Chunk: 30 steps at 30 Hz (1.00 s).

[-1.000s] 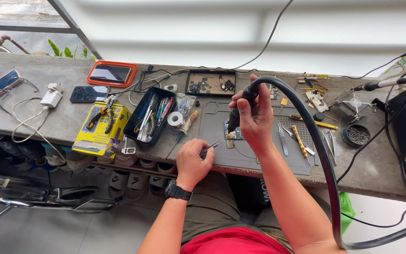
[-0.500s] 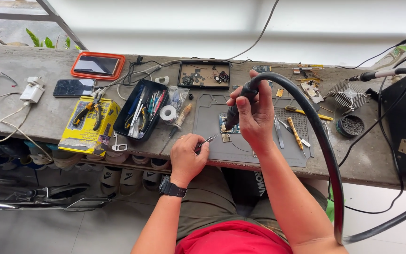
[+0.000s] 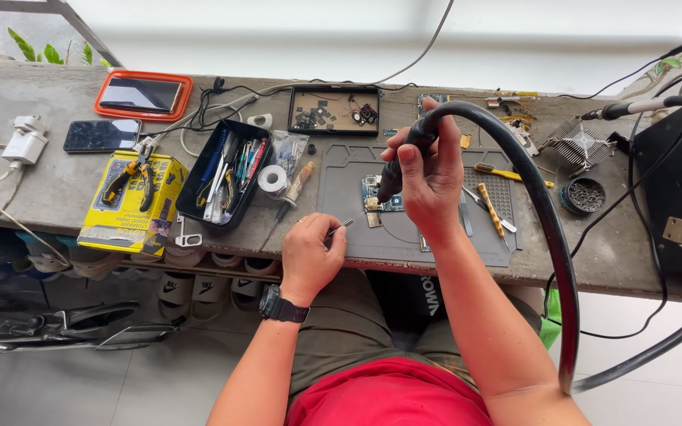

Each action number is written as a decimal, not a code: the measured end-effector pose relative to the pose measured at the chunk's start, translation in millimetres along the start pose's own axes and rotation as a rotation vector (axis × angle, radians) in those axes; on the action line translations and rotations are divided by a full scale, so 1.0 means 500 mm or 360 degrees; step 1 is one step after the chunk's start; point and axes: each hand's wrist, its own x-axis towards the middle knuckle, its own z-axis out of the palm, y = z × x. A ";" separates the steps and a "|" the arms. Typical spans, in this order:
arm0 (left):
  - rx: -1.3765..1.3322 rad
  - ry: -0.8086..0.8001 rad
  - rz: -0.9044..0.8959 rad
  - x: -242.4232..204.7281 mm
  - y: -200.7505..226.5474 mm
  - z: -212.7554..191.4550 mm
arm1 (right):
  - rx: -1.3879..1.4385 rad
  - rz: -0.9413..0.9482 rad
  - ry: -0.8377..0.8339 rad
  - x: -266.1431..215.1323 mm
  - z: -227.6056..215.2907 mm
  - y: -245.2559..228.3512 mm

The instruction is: Repairing a mobile phone circuit board using a hot air rework station and tweezers to adjust components.

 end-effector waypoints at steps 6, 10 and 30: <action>-0.0253 -0.0234 -0.0679 0.027 0.045 -0.036 | 0.0003 0.0000 -0.0025 0.003 0.006 0.002; -0.0388 -0.0394 -0.0936 0.047 0.020 -0.025 | -0.0008 0.0017 -0.0024 0.005 0.008 0.000; -0.0743 -0.0668 -0.1203 0.075 0.040 -0.031 | -0.0009 0.0044 0.0025 -0.001 0.007 0.007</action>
